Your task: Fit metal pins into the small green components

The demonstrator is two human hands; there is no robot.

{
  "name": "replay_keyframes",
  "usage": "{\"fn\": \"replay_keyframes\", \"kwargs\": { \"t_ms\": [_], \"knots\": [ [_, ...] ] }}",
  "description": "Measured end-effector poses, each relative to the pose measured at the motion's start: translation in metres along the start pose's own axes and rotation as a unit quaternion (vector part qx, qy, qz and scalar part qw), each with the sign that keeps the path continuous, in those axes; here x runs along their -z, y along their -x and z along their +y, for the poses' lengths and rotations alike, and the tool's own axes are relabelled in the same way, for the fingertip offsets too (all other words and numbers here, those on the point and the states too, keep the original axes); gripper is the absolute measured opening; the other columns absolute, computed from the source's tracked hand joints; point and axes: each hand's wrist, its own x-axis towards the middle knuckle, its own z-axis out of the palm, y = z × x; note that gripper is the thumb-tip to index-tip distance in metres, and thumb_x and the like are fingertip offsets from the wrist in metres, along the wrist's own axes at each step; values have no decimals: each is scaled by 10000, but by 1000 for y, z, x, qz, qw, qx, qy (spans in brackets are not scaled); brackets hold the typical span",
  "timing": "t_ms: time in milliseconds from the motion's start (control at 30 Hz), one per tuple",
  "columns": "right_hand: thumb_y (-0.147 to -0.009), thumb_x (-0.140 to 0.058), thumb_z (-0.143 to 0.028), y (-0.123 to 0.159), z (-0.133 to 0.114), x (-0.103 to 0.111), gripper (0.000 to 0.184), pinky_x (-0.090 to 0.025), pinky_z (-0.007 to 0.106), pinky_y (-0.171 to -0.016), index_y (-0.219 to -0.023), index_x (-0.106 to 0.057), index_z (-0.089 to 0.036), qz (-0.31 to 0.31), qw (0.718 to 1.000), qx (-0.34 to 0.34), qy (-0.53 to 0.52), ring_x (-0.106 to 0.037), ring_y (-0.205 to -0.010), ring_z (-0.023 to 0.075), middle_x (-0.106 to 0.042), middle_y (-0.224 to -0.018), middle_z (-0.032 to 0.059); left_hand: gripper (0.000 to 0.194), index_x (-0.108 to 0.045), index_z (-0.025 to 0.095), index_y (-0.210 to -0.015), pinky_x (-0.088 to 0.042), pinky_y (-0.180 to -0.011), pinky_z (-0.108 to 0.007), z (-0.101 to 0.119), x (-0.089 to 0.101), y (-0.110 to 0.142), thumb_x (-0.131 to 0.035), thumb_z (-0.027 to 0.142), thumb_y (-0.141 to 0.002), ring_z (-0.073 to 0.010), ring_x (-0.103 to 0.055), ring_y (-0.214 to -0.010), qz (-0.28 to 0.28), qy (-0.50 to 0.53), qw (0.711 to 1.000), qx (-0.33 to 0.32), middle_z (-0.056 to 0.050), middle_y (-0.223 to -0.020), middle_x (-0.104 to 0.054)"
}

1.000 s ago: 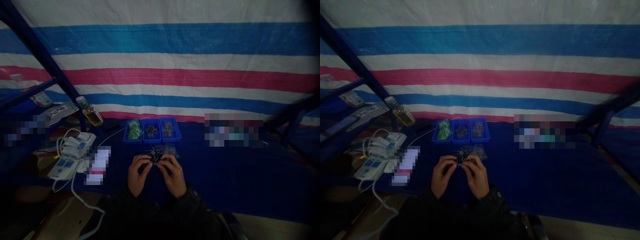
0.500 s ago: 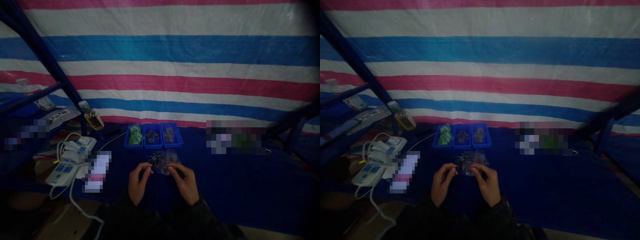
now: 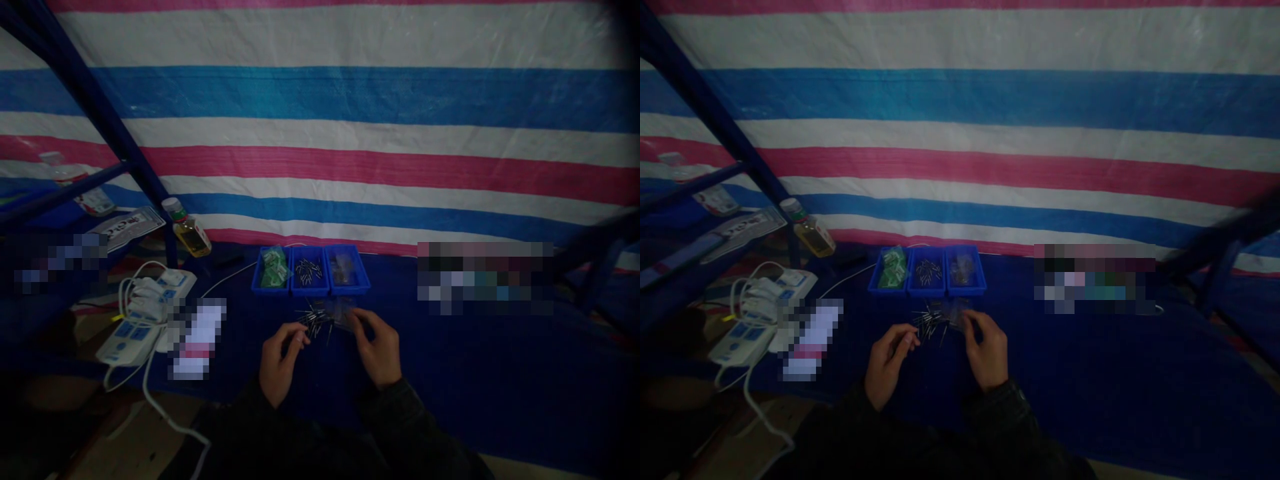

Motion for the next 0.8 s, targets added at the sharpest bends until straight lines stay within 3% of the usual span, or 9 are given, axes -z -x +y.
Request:
{"fn": "replay_keyframes", "kwargs": {
  "t_ms": [100, 233, 433, 533, 633, 800],
  "knots": [
    [-968, -580, -347, 3, 8, 2, 213, -494, 469, -907, -1019, -731, -206, 7, 995, 36, 97, -646, -1001, 283, -754, -1032, 100, 252, -694, 183, -1036, -511, -697, -279, -1, 0, 0, -562, 393, -988, -180, -665, -773, 0, 1, 1000, -2, -49, -845, -733],
    [-973, -573, -341, 0, 10, 0, 272, -429, 523, -979, -1191, -694, -232, -8, 986, 72, 153, -551, -1179, 313, -711, -1216, 96, 248, -695, 184, -1035, -509, -693, -276, -3, 0, -1, -565, 390, -988, -181, -668, -772, -2, -1, 1000, -2, -47, -840, -733],
    [-984, -548, -356, -4, 13, -4, 254, -431, 535, -965, -1130, -730, -252, 35, 983, 82, 162, -510, -1172, 316, -648, -1255, 118, 229, -698, 188, -1042, -509, -692, -272, -6, 0, -1, -566, 368, -993, -179, -670, -774, -4, -5, 1000, -8, -49, -851, -735],
    [-986, -551, -371, -3, 14, -4, 247, -417, 564, -975, -1076, -748, -255, -1, 981, 88, 173, -472, -1235, 340, -634, -1323, 107, 226, -700, 190, -1039, -506, -683, -267, -6, 0, -1, -568, 367, -990, -178, -668, -773, -3, -9, 1000, -8, -48, -851, -734],
    [-996, -539, -371, -3, 12, -5, 266, -405, 571, -982, -1143, -724, -250, -41, 981, 72, 173, -471, -1266, 342, -650, -1342, 97, 221, -695, 188, -1045, -506, -679, -266, -4, 0, -1, -570, 361, -990, -176, -667, -773, -4, -11, 1000, -8, -47, -851, -733],
    [-996, -542, -373, -2, 8, -4, 280, -385, 559, -989, -1180, -701, -235, -50, 986, 57, 146, -490, -1276, 335, -682, -1307, 106, 220, -688, 187, -1051, -503, -684, -272, -2, 0, -1, -563, 359, -995, -178, -662, -778, -6, -11, 1000, -5, -46, -849, -728]
  ]
}}
